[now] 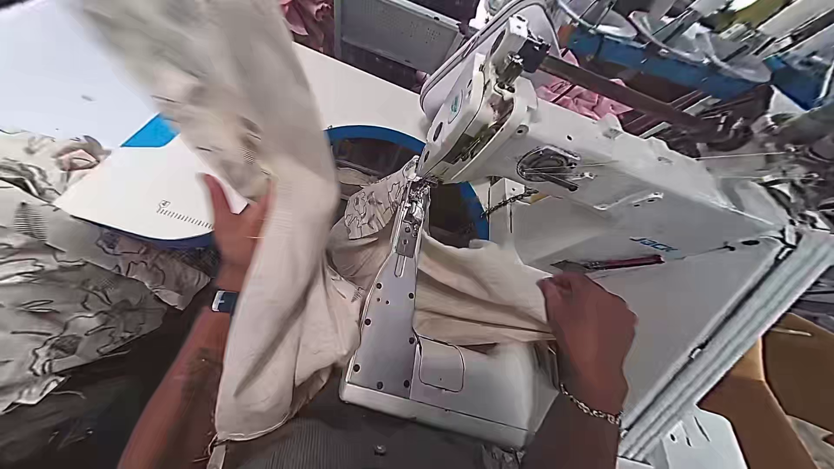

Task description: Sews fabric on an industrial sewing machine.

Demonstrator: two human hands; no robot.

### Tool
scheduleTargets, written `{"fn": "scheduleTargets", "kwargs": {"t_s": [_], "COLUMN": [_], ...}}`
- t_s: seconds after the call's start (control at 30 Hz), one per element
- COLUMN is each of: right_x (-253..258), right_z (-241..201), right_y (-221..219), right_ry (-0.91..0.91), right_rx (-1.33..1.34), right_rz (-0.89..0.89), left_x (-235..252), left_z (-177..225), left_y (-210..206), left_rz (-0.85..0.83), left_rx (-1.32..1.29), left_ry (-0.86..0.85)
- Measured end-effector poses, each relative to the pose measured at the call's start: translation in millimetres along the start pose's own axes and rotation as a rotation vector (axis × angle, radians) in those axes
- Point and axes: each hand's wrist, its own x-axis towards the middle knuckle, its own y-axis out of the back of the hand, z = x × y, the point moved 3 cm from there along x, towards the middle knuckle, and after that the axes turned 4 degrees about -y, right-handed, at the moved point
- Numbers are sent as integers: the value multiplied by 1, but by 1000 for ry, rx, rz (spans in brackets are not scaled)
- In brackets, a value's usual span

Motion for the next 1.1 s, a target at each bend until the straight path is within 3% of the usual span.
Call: {"fn": "scheduleTargets", "kwargs": {"t_s": [0.03, 0.07, 0.1, 0.17, 0.23, 0.27, 0.37, 0.4, 0.47, 0.53, 0.63, 0.7, 0.77, 0.8, 0.83, 0.93, 1.0, 1.03, 1.1], "right_x": [4, 3, -6, -40, -45, -34, 14, 21, 5, -4, 19, 11, -3, -3, -3, -33, -60, -73, -88], "right_z": [11, 8, -3, -35, -53, -49, -37, -48, -94, -120, -109, -108, -113, -118, -121, -124, -123, -119, -114], "right_y": [5, 6, 2, -16, -28, -25, -12, -13, -36, -66, -84, -88, -95, -96, -94, -76, -78, -82, -81], "right_ry": [-100, -75, 56, 466, 728, 704, 333, 379, 674, 885, 787, 785, 806, 794, 761, 700, 814, 867, 906], "right_rx": [-25, 3, 73, 274, 326, 259, 27, 4, 58, 69, 29, 52, 87, 103, 102, 24, -3, 39, 215], "right_rz": [87, 149, 149, -33, -243, -238, 10, 125, 200, 154, 91, 99, 112, 123, 107, -50, 68, 141, 147], "left_x": [-10, -14, -15, -16, 4, 15, 29, 22, -5, -41, -69, -86, -98, -85, -63, -13, -7, -11, -8], "left_z": [-29, -53, -67, -67, -45, -31, -6, -6, -24, -43, -15, -4, -15, -23, -31, -82, -105, -108, -106], "left_y": [-26, -48, -60, -71, -72, -70, -89, -107, -136, -135, -79, -73, -104, -113, -113, -93, -92, -92, -89], "left_rz": [24, -10, -55, -94, -109, -130, -299, -400, -565, -557, -368, -537, -851, -901, -845, -358, -149, -102, -120], "left_rx": [99, 186, 228, 409, 752, 948, 1383, 1453, 1507, 1585, 1612, 1421, 1077, 967, 974, 1115, 1099, 1115, 1110], "left_ry": [64, 145, 214, 272, 153, 85, -53, -138, -210, -234, -21, 85, 148, 156, 129, -142, -343, -373, -278]}}
